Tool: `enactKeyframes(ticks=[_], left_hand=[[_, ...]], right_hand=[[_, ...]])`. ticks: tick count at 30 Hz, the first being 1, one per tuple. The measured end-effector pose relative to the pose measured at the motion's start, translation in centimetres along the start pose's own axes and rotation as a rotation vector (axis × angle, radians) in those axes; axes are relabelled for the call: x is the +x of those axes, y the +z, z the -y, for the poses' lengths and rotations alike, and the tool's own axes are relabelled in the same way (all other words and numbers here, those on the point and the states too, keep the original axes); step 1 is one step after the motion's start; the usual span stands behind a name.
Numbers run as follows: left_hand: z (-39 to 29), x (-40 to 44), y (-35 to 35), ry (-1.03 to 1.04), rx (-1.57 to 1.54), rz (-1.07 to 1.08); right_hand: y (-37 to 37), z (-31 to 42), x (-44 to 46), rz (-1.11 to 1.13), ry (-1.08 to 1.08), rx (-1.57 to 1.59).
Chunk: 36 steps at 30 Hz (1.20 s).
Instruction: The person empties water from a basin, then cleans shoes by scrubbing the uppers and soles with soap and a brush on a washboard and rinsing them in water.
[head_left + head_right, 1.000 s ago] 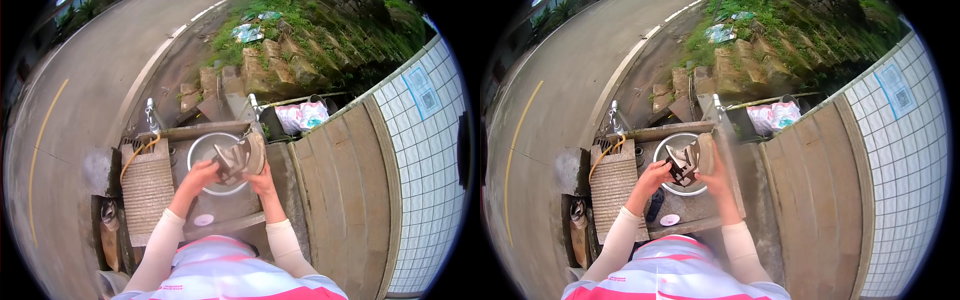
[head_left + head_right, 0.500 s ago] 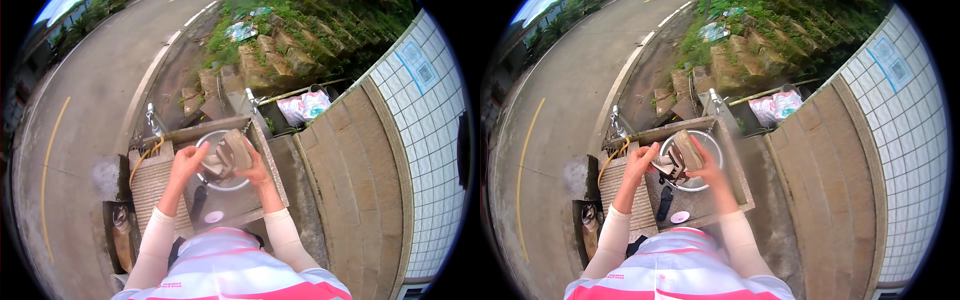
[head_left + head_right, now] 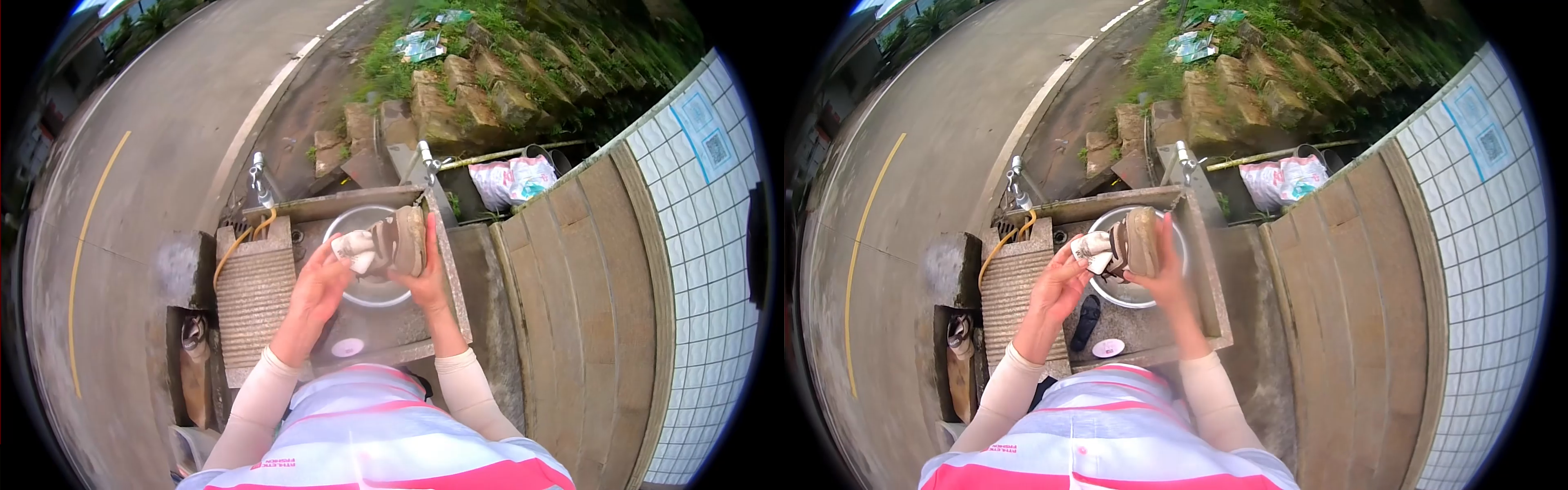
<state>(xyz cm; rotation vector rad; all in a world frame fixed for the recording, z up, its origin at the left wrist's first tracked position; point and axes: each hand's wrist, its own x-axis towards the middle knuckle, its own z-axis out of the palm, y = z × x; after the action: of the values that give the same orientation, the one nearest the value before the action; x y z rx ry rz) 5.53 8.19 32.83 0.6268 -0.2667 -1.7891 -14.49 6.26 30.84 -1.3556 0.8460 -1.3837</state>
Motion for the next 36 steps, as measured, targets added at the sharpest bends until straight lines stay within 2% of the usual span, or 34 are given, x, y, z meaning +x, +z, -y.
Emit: enactKeyframes(ticks=[2,3,6,10,13,15,17,18,21,24,25,27,28,30,32,34,36], left_hand=[[1.2,1.3,-0.9,0.013,-0.145,-0.077],[1.3,1.4,-0.9,0.017,-0.088,-0.082],[1.3,1.6,-1.3,0.019,-0.049,-0.138],[2.0,2.0,-2.5,0.049,0.013,-0.125],[2.1,1.8,-3.2,0.060,-0.031,-0.132],[2.4,1.5,-3.8,0.094,-0.066,-0.157],[2.6,1.6,-6.2,0.196,0.080,-0.227],[2.5,1.6,-7.5,0.238,0.156,-0.263],[0.1,1.7,-9.8,0.247,0.235,-0.458],[-1.7,1.1,-13.9,0.258,0.272,-0.609],[-2.2,0.8,-15.1,0.304,0.332,-0.671],[-3.4,-0.2,-18.3,0.348,0.460,-0.813],[-3.8,-0.7,-19.8,0.374,0.500,-0.879],[-4.3,-1.7,-23.5,0.383,0.589,-0.875],[-3.5,-1.3,-26.3,0.291,0.671,-0.941],[-1.7,-0.7,-29.0,0.191,0.709,-0.960],[0.8,0.0,-31.1,0.012,0.797,-0.875]], right_hand=[[0.3,-1.3,-0.6,-0.016,-0.083,-0.212],[0.4,-1.9,-1.0,-0.025,-0.124,-0.318],[1.2,-2.6,-1.8,-0.035,-0.077,-0.182],[0.9,-5.3,-3.2,-0.059,0.010,-0.158],[2.9,-3.8,-3.4,-0.060,-0.006,-0.311],[4.1,-5.3,-3.3,-0.057,0.021,-0.229],[5.5,-6.6,-2.9,-0.065,0.101,-0.172],[6.1,-7.3,-2.6,-0.039,0.142,-0.258],[6.6,-12.0,-1.7,0.213,0.145,-0.433],[4.0,-19.7,-3.2,0.479,0.301,-0.481],[2.7,-22.7,-5.0,0.451,0.433,-0.478],[0.4,-27.7,-8.9,0.618,0.806,-0.646],[-0.5,-30.2,-11.9,0.759,0.824,-0.730],[-0.4,-32.2,-14.9,1.014,0.850,-0.852],[0.6,-32.7,-16.3,1.239,0.885,-0.925],[2.0,-34.5,-18.1,1.370,0.727,-1.025],[2.8,-36.2,-20.8,1.457,0.528,-1.039]])
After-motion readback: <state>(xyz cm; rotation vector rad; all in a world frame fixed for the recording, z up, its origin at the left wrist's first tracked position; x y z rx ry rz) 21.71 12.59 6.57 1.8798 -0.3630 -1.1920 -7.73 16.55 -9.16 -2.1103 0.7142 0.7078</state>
